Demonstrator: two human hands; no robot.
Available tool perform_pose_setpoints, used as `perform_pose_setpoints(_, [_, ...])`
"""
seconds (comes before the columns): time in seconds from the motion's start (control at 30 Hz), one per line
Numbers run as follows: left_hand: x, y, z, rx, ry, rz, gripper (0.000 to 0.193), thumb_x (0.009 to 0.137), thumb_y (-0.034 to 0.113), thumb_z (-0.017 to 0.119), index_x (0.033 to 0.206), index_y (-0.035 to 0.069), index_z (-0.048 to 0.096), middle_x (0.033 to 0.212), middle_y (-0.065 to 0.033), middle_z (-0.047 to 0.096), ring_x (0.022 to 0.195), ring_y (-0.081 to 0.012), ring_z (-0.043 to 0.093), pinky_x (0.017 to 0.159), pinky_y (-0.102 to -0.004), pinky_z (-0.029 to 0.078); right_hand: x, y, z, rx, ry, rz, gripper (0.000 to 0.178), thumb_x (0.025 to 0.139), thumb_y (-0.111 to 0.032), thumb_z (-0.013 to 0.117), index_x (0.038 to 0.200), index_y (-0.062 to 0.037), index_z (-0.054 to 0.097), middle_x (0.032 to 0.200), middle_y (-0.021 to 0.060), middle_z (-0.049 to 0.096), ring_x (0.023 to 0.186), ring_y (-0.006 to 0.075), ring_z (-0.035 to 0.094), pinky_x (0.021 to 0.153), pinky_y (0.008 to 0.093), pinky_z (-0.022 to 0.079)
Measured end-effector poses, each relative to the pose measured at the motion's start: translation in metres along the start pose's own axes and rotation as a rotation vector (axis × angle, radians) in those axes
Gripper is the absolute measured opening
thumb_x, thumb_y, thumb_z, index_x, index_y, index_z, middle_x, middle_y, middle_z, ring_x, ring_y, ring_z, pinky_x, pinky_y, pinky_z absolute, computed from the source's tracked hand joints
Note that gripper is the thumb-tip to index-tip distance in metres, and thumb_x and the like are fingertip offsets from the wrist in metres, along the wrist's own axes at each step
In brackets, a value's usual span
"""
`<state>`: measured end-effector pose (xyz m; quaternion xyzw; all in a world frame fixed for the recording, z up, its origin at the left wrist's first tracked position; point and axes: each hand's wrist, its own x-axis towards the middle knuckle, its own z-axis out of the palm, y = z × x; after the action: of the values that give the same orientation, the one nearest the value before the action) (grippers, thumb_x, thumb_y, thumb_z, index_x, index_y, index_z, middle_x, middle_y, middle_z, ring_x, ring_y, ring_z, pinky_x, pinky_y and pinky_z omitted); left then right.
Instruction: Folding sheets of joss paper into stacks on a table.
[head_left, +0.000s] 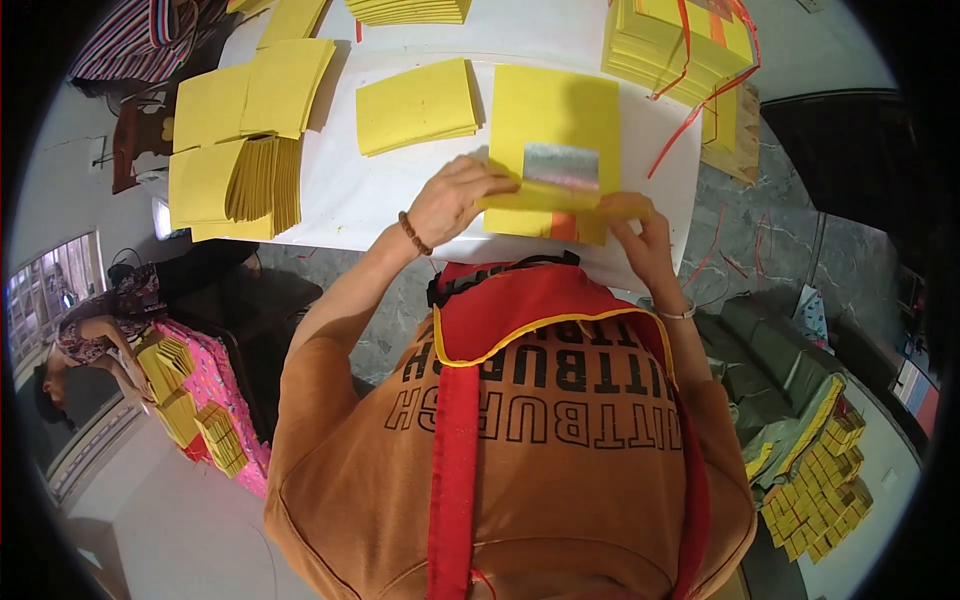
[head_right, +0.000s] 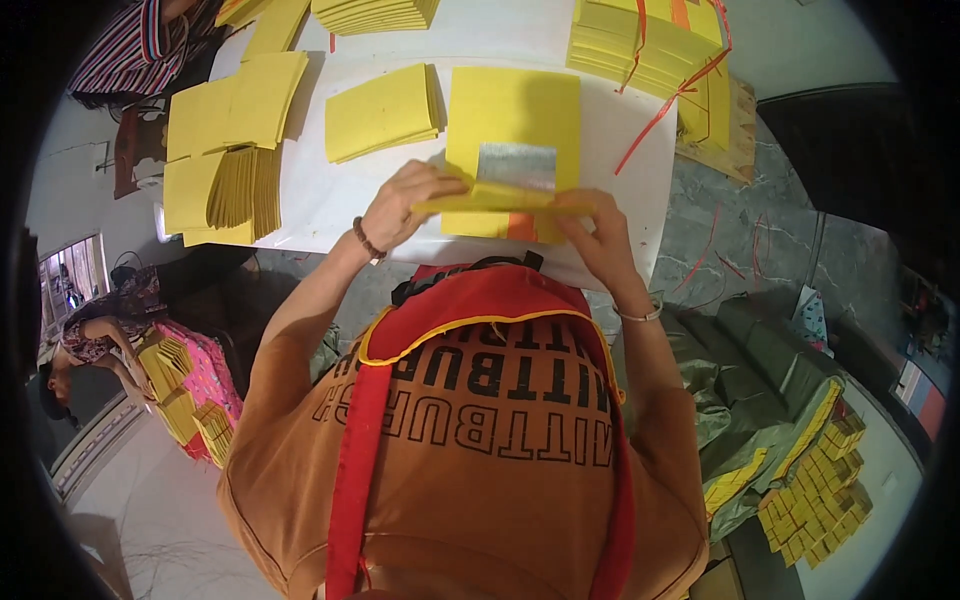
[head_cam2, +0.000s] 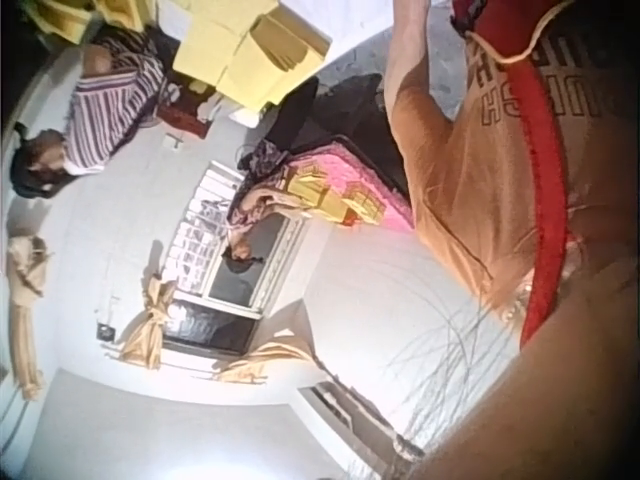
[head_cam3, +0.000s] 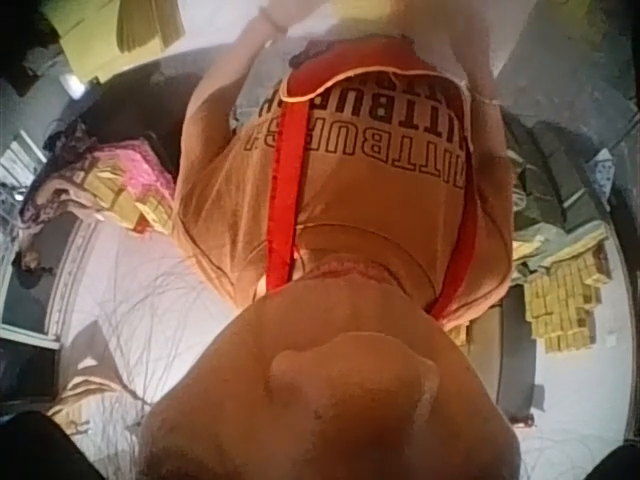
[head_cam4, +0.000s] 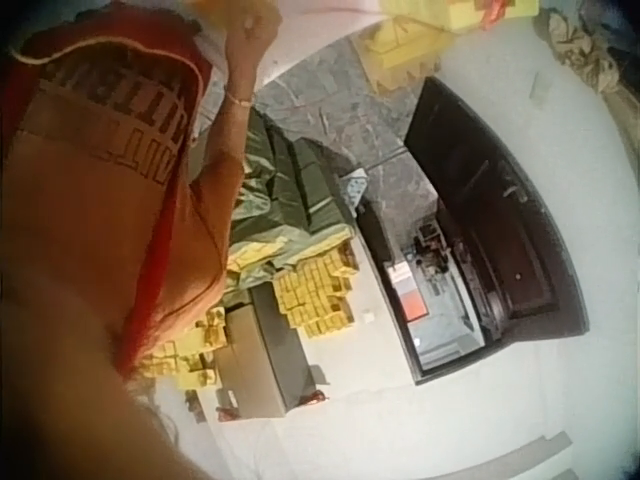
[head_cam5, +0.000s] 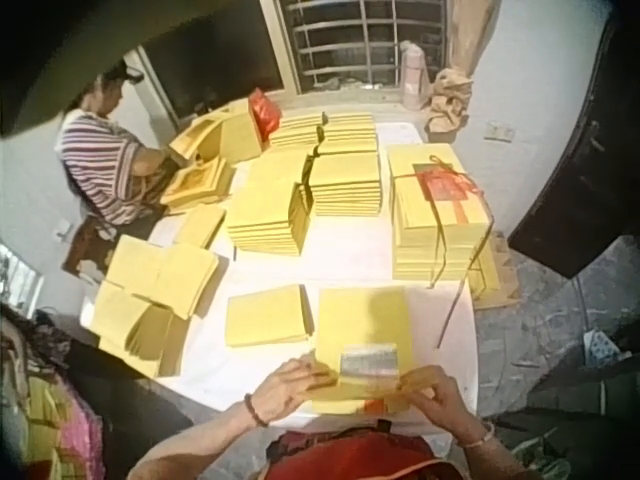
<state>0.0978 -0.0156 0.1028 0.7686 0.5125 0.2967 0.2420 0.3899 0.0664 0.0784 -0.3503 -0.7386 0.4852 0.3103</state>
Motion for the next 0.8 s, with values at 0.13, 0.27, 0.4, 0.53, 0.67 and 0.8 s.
perform_pose_setpoints(0.13, [-0.015, 0.006, 0.013, -0.084, -0.018, -0.065, 0.019, 0.088, 0.018, 0.051, 0.099, 0.005, 0.061, 0.090, -0.0125, 0.061, 0.084, -0.0303, 0.056, 0.076, -0.0367, 0.046, -0.011, 0.003, 0.006, -0.058, -0.052, -0.031, 0.025, 0.082, -0.016, 0.064, 0.102, -0.0013, 0.060, 0.090, 0.0085, 0.064, 0.080, 0.0166, 0.060, 0.074, 0.0269, 0.046])
perform_pose_setpoints(0.27, [-0.004, 0.009, 0.020, -0.045, -0.046, -0.362, 0.021, 0.091, 0.020, 0.051, 0.099, 0.004, 0.061, 0.078, -0.0122, 0.061, 0.074, -0.0260, 0.057, 0.071, -0.0326, 0.047, 0.006, 0.006, 0.013, 0.115, -0.011, 0.210, 0.026, 0.082, -0.017, 0.065, 0.103, -0.0011, 0.061, 0.088, 0.0087, 0.065, 0.075, 0.0138, 0.059, 0.071, 0.0258, 0.047])
perform_pose_setpoints(0.4, [0.001, -0.008, 0.039, -0.311, 0.142, -0.633, 0.029, 0.089, 0.028, 0.053, 0.093, 0.000, 0.061, 0.063, -0.0165, 0.057, 0.059, -0.0289, 0.056, 0.057, -0.0379, 0.044, 0.026, -0.001, 0.032, 0.151, 0.189, 0.229, 0.037, 0.082, -0.017, 0.065, 0.115, -0.0025, 0.056, 0.078, 0.0064, 0.063, 0.062, 0.0089, 0.051, 0.058, 0.0229, 0.042])
perform_pose_setpoints(0.53, [0.008, -0.011, 0.040, -0.391, 0.186, -0.752, 0.028, 0.087, 0.025, 0.055, 0.097, 0.000, 0.063, 0.059, -0.0141, 0.057, 0.055, -0.0210, 0.056, 0.055, -0.0351, 0.043, 0.036, -0.002, 0.028, -0.017, 0.171, 0.361, 0.048, 0.081, -0.016, 0.065, 0.125, -0.0069, 0.050, 0.065, 0.0023, 0.056, 0.055, 0.0080, 0.043, 0.049, 0.0229, 0.034])
perform_pose_setpoints(0.67, [0.015, -0.016, 0.037, -0.463, 0.151, -0.842, 0.029, 0.085, 0.024, 0.056, 0.098, 0.000, 0.064, 0.065, -0.0127, 0.062, 0.058, -0.0178, 0.058, 0.056, -0.0327, 0.044, 0.042, -0.006, 0.031, -0.088, 0.153, 0.333, 0.047, 0.080, -0.016, 0.066, 0.124, -0.0097, 0.052, 0.060, 0.0009, 0.047, 0.053, 0.0083, 0.040, 0.049, 0.0238, 0.034])
perform_pose_setpoints(0.8, [0.021, -0.016, 0.030, -0.551, 0.091, -0.931, 0.030, 0.084, 0.025, 0.058, 0.099, 0.000, 0.065, 0.073, -0.0105, 0.066, 0.063, -0.0139, 0.059, 0.057, -0.0304, 0.045, 0.042, 0.005, 0.032, -0.139, 0.164, 0.338, 0.044, 0.079, -0.018, 0.066, 0.121, -0.0102, 0.055, 0.057, 0.0002, 0.036, 0.052, 0.0087, 0.035, 0.048, 0.0263, 0.032])
